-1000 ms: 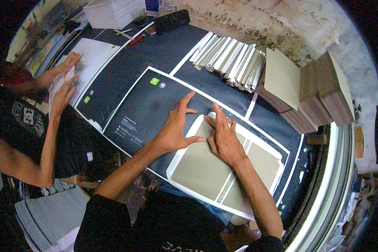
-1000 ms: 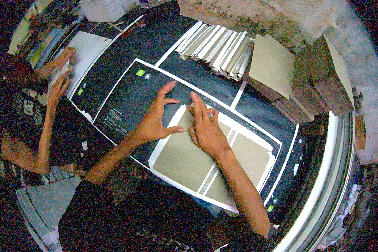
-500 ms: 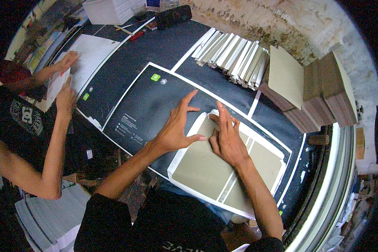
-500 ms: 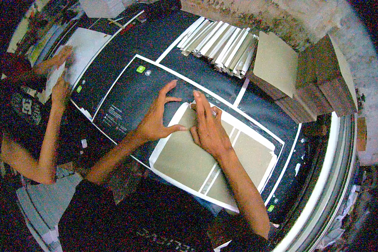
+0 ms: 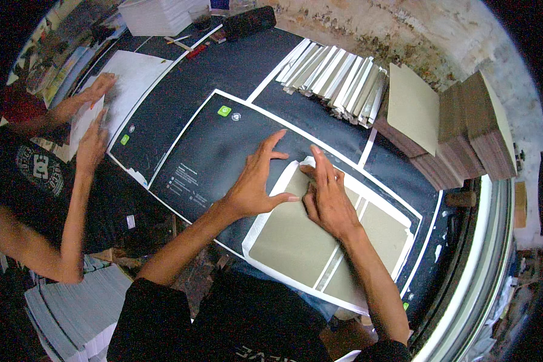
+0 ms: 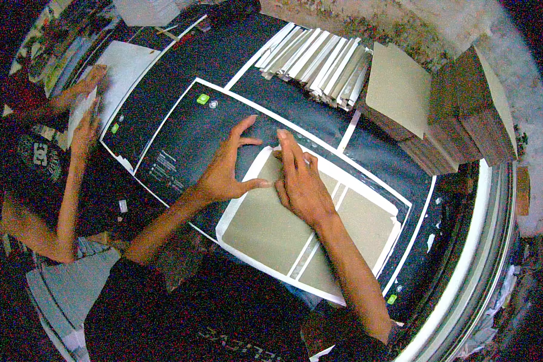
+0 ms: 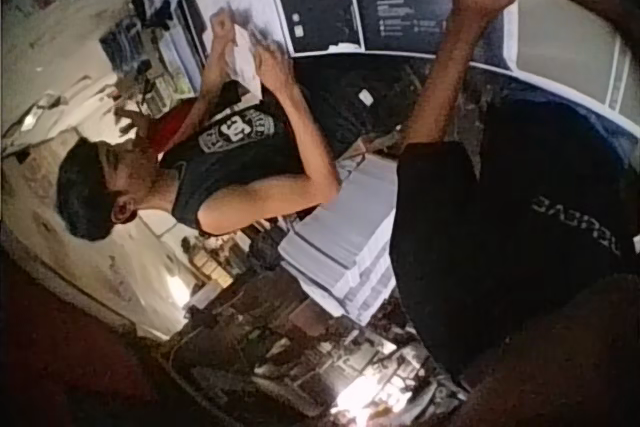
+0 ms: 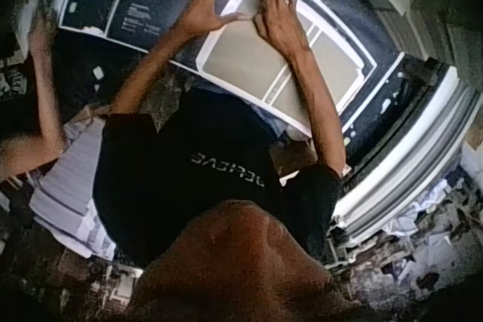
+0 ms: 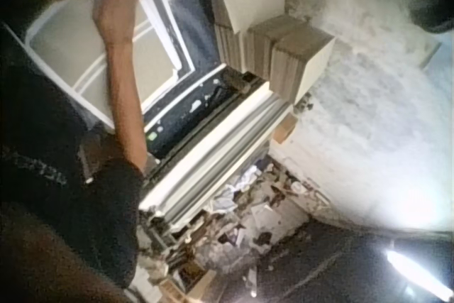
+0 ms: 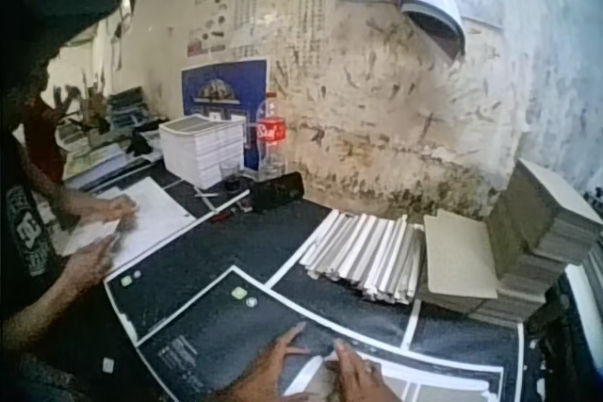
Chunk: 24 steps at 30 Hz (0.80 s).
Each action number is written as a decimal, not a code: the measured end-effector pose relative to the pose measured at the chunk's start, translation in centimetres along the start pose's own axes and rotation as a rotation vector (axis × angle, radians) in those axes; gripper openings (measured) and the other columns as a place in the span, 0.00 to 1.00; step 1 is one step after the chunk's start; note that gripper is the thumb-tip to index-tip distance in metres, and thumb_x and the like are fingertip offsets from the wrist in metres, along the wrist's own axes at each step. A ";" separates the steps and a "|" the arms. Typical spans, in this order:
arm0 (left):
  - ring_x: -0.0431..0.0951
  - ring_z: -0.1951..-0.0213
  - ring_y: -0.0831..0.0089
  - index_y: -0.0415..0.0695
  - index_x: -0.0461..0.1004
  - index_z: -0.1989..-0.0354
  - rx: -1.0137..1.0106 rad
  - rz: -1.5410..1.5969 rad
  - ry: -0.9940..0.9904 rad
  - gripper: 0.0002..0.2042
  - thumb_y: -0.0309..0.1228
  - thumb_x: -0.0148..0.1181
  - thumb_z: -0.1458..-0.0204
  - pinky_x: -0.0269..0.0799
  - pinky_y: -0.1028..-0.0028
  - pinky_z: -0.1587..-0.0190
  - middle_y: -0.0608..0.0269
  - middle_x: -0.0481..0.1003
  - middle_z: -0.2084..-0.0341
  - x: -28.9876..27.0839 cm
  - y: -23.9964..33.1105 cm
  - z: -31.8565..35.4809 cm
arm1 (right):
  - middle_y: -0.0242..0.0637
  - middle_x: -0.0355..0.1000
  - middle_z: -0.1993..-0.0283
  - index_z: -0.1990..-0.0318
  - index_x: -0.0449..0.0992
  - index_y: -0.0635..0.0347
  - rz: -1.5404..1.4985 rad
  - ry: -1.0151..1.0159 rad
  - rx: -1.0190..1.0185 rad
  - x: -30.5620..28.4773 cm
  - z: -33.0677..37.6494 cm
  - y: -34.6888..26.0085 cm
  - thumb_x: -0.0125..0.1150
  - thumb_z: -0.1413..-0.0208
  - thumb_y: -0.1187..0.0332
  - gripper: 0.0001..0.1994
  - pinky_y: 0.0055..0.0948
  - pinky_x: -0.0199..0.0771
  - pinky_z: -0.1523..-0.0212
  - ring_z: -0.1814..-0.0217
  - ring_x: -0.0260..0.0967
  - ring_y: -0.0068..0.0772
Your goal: The person applies adhesive to paper sheets using a roller machine, positions cardboard pieces onto the sheets, and folds the edges to assemble product covers.
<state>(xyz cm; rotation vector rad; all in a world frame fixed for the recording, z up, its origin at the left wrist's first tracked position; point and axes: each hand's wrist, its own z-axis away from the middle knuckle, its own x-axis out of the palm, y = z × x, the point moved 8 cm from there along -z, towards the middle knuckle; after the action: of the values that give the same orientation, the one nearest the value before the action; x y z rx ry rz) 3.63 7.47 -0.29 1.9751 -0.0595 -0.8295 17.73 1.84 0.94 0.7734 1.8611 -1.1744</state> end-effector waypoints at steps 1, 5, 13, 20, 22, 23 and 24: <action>0.71 0.36 0.55 0.39 0.40 0.24 0.000 0.006 0.000 0.62 0.37 0.83 0.63 0.56 0.50 0.32 0.44 0.52 0.27 0.0 -0.1 0.0 | 0.54 0.62 0.30 0.22 0.33 0.59 -0.008 0.021 -0.007 -0.1 0.1 -0.1 0.60 0.49 0.79 0.50 0.54 0.54 0.30 0.30 0.64 0.50; 0.71 0.37 0.55 0.39 0.41 0.24 0.000 0.008 0.001 0.61 0.36 0.82 0.63 0.56 0.50 0.32 0.44 0.52 0.27 -0.1 -0.4 0.3 | 0.56 0.62 0.29 0.22 0.33 0.60 0.020 0.061 -0.011 -0.3 -0.2 -0.4 0.59 0.49 0.79 0.51 0.54 0.54 0.30 0.29 0.63 0.51; 0.66 0.33 0.50 0.37 0.46 0.25 -0.017 0.078 -0.018 0.58 0.35 0.83 0.63 0.56 0.52 0.29 0.43 0.53 0.28 0.5 0.1 -0.3 | 0.57 0.57 0.26 0.22 0.36 0.62 0.014 0.046 -0.004 -0.2 0.4 0.1 0.61 0.46 0.75 0.48 0.53 0.54 0.32 0.29 0.63 0.49; 0.51 0.26 0.41 0.44 0.51 0.26 0.029 -0.218 -0.038 0.52 0.37 0.79 0.57 0.53 0.52 0.27 0.39 0.47 0.26 -0.3 1.6 0.2 | 0.48 0.59 0.28 0.26 0.59 0.48 -0.101 0.191 0.067 -3.8 3.2 -1.5 0.52 0.43 0.81 0.35 0.48 0.68 0.35 0.33 0.65 0.52; 0.54 0.27 0.45 0.45 0.54 0.26 0.047 -0.302 -0.007 0.50 0.35 0.79 0.57 0.53 0.52 0.27 0.41 0.51 0.26 0.1 3.4 0.2 | 0.46 0.71 0.40 0.31 0.66 0.51 -0.179 0.349 0.183 -7.2 5.7 0.1 0.56 0.43 0.82 0.30 0.37 0.78 0.45 0.43 0.74 0.47; 0.56 0.27 0.46 0.45 0.55 0.26 0.043 -0.357 0.014 0.49 0.34 0.79 0.57 0.53 0.53 0.26 0.43 0.53 0.27 0.0 4.1 0.5 | 0.42 0.78 0.51 0.40 0.75 0.55 -0.237 0.485 0.156 -9.7 6.8 0.4 0.64 0.45 0.81 0.24 0.36 0.80 0.51 0.52 0.79 0.41; 0.68 0.34 0.50 0.44 0.58 0.28 0.062 -0.296 0.051 0.42 0.31 0.75 0.52 0.59 0.54 0.30 0.44 0.60 0.30 0.1 5.2 0.6 | 0.41 0.82 0.58 0.50 0.80 0.59 -0.151 0.604 0.153 -11.7 8.7 1.4 0.69 0.48 0.81 0.17 0.33 0.81 0.53 0.57 0.81 0.37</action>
<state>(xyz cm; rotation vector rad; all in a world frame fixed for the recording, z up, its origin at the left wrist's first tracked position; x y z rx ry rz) 4.86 4.14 3.59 2.0928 0.2453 -0.9744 27.30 -6.55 8.13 1.1886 2.3697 -1.2816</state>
